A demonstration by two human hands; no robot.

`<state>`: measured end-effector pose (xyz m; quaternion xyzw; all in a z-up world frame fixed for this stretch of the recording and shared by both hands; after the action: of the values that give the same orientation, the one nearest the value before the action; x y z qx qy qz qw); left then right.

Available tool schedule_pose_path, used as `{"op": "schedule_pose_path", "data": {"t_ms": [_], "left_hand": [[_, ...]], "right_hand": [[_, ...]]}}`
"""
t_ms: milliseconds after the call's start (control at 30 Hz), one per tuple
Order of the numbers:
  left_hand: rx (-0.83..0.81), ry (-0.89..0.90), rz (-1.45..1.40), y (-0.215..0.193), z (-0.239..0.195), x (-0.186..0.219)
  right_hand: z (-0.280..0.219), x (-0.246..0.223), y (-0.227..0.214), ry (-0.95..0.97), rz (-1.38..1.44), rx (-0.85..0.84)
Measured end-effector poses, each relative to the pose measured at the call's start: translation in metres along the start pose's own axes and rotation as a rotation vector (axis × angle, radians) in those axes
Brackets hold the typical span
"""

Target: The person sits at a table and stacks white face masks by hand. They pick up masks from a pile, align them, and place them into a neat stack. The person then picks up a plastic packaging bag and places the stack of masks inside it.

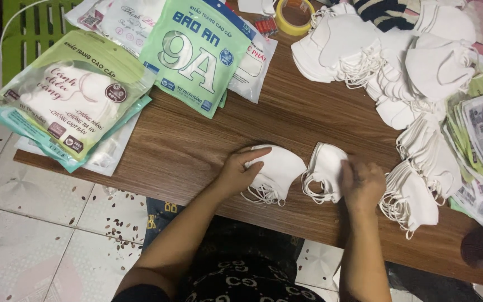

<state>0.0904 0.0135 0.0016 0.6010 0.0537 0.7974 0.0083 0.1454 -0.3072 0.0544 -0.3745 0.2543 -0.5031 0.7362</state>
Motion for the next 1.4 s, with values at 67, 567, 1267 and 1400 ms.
{"op": "schedule_pose_path", "data": {"t_ms": [67,567,1267,1400], "left_hand": [[0.006,-0.013,-0.017,0.001,-0.001,0.001],[0.010,-0.054,-0.014,0.001,-0.001,-0.014],[0.004,-0.140,-0.151,0.003,-0.007,-0.023],[0.036,-0.140,-0.158,-0.003,-0.004,-0.041]], "right_hand": [[0.008,-0.009,-0.008,-0.010,-0.015,0.018],[0.027,-0.019,-0.033,0.034,0.065,0.016],[0.022,-0.132,0.031,0.289,0.998,-0.364],[0.039,-0.120,0.002,0.268,0.854,-0.285]]}}
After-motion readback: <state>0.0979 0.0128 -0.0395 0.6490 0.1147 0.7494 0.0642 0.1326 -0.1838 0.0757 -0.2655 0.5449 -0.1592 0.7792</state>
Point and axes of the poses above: each hand's wrist, its own z-axis towards the middle knuckle, its own y-axis out of the palm, x = y × z, the point moved 8 cm from there along z, towards the middle knuckle, and after that the axes turned 1 degree about -y, right-handed, at the moved point
